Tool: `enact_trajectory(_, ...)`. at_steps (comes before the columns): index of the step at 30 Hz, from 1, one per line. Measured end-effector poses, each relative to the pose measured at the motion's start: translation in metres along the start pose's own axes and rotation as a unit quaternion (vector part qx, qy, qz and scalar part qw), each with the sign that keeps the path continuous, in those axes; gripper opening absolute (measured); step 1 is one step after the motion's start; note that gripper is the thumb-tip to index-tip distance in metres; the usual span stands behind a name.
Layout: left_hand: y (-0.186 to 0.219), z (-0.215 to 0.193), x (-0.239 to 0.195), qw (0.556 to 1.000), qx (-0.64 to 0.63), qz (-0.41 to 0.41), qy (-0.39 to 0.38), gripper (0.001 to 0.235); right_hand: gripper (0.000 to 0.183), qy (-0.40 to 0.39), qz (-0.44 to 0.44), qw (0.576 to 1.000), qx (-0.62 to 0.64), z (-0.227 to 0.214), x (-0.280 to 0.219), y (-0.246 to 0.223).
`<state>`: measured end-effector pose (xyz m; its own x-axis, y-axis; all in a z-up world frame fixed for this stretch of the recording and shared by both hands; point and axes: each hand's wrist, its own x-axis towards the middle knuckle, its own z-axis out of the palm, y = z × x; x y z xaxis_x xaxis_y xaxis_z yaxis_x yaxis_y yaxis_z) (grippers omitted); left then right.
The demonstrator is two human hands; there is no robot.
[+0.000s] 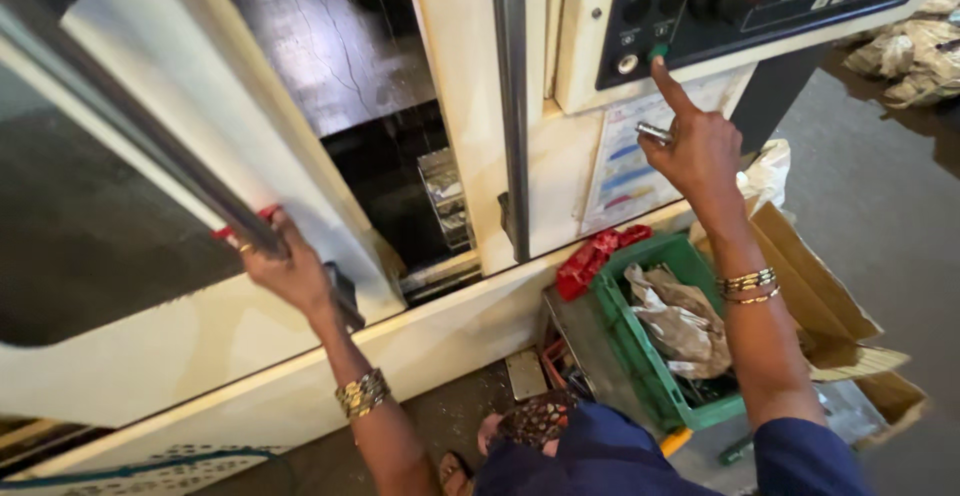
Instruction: The person opens a machine door, places a metal rod into the machine, and closes the door. They then wipe the door handle with a cloth and repeat the process of opening the door, placing the rod, and closing it.
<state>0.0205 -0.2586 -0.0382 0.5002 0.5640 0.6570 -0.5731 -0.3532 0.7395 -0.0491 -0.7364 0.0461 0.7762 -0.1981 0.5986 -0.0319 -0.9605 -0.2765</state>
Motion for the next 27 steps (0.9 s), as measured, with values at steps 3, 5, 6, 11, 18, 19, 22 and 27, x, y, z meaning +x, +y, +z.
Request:
enact_trajectory(3, 0.008, 0.027, -0.017, 0.999, 0.021, -0.024, -0.004, 0.015, 0.077, -0.044, 0.000, 0.999, -0.019, -0.001, -0.006, 0.013)
enact_trajectory(5, 0.015, 0.044, -0.029, 1.000, 0.014, -0.015, -0.007, 0.018, 0.061, -0.083, -0.007, 0.996, -0.033, 0.017, -0.019, 0.020)
enact_trajectory(6, 0.019, 0.053, -0.035, 1.000, -0.012, 0.003, -0.010, 0.021, 0.060, -0.139, 0.025, 0.990, -0.017, 0.032, -0.030, 0.023)
enact_trajectory(11, 0.042, 0.087, -0.058, 0.994, -0.033, -0.084, -0.055, 0.026, 0.049, -0.319, 0.032, 0.947, -0.010, 0.130, -0.129, 0.036)
enact_trajectory(18, 0.070, 0.128, -0.086, 0.995, -0.051, -0.025, -0.077, 0.031, 0.057, -0.381, 0.003, 0.917, 0.118, 0.221, -0.247, 0.064)
enact_trajectory(19, 0.071, 0.129, -0.087, 0.993, -0.043, -0.068, -0.082, 0.032, 0.056, -0.364, -0.007, 0.923, 0.126, 0.227, -0.255, 0.064)
enact_trajectory(22, 0.068, 0.129, -0.087, 0.989, -0.044, -0.107, -0.091, 0.032, 0.061, -0.363, -0.020, 0.923, 0.126, 0.246, -0.257, 0.056)
enact_trajectory(27, 0.059, 0.121, -0.087, 0.992, -0.088, 0.015, -0.085, 0.034, 0.042, -0.420, -0.038, 0.898, 0.123, 0.269, -0.258, 0.027)
